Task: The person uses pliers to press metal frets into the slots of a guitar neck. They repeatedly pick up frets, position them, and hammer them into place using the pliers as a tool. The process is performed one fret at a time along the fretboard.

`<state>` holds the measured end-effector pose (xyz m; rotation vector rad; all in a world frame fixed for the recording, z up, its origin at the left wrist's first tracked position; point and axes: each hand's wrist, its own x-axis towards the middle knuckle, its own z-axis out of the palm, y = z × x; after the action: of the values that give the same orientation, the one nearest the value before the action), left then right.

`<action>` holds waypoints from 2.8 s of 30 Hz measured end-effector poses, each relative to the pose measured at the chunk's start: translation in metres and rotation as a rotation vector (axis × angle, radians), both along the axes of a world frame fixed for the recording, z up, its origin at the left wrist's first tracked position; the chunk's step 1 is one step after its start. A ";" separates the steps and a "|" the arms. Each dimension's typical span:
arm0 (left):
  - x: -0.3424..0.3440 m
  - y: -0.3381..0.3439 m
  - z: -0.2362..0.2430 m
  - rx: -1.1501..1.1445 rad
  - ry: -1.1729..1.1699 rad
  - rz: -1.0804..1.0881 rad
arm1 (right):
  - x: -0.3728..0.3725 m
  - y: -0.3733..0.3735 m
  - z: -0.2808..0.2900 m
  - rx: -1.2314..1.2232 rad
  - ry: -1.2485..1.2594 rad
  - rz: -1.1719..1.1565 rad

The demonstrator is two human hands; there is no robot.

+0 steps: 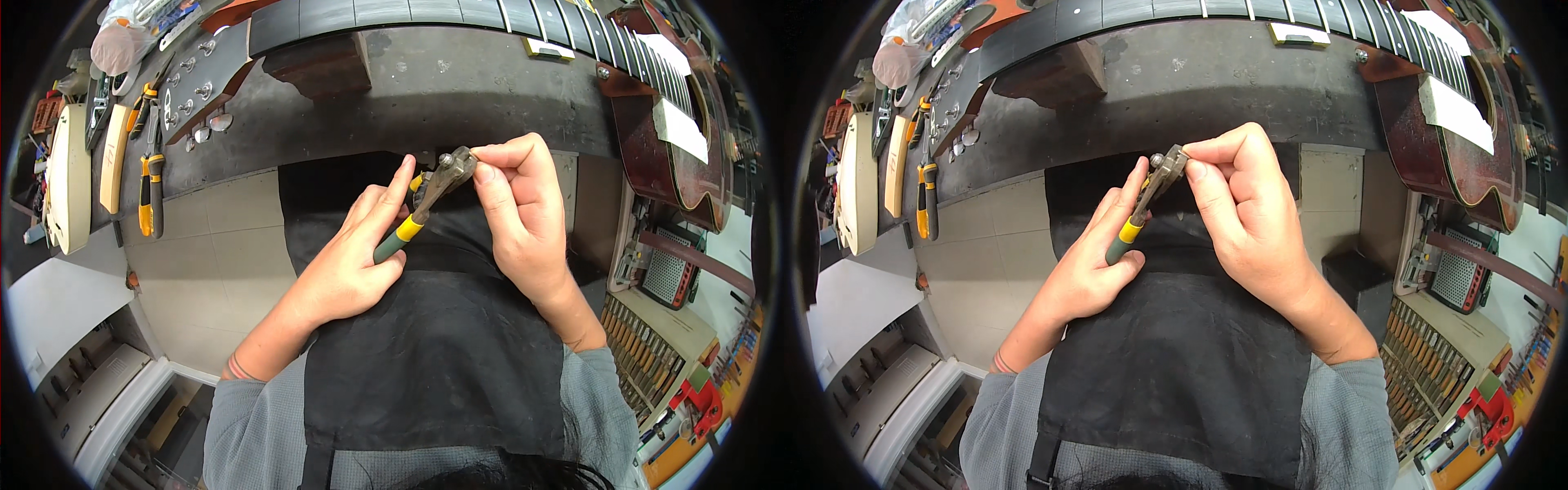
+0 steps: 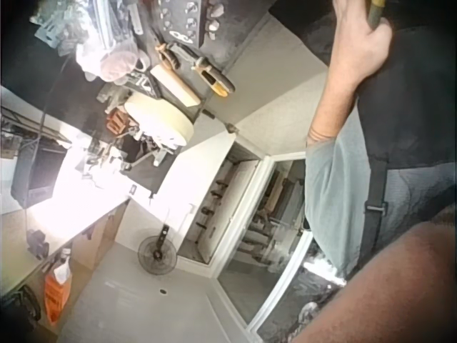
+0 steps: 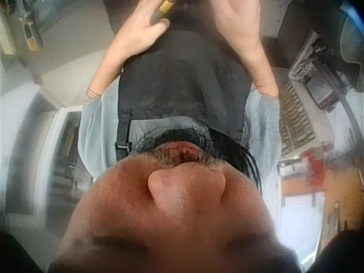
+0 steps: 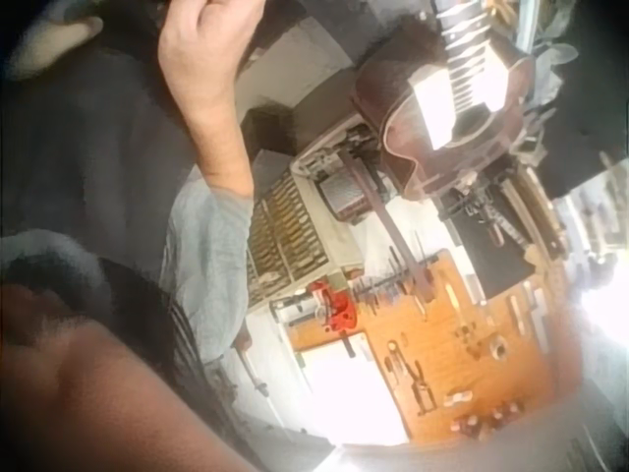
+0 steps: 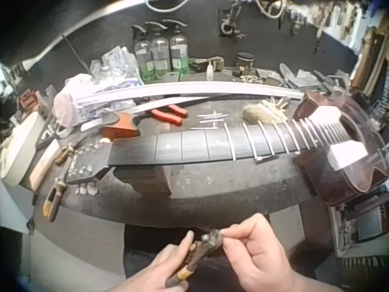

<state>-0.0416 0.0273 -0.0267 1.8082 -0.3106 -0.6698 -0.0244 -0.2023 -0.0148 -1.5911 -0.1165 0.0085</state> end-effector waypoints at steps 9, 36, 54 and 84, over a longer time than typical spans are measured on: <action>-0.001 0.002 -0.001 0.060 -0.062 -0.004 | -0.001 -0.001 -0.001 -0.080 0.001 -0.001; -0.003 -0.002 -0.003 0.035 -0.090 0.000 | -0.004 0.000 0.001 0.010 0.003 0.004; -0.011 -0.001 -0.015 -0.060 -0.072 0.155 | -0.004 -0.003 -0.002 -0.006 0.001 -0.034; -0.001 -0.006 -0.003 0.057 -0.094 -0.002 | -0.004 -0.006 0.000 0.044 0.060 0.023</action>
<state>-0.0424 0.0217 -0.0293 1.8974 -0.3594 -0.6021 -0.0287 -0.2083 -0.0146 -1.5438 -0.0884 0.0710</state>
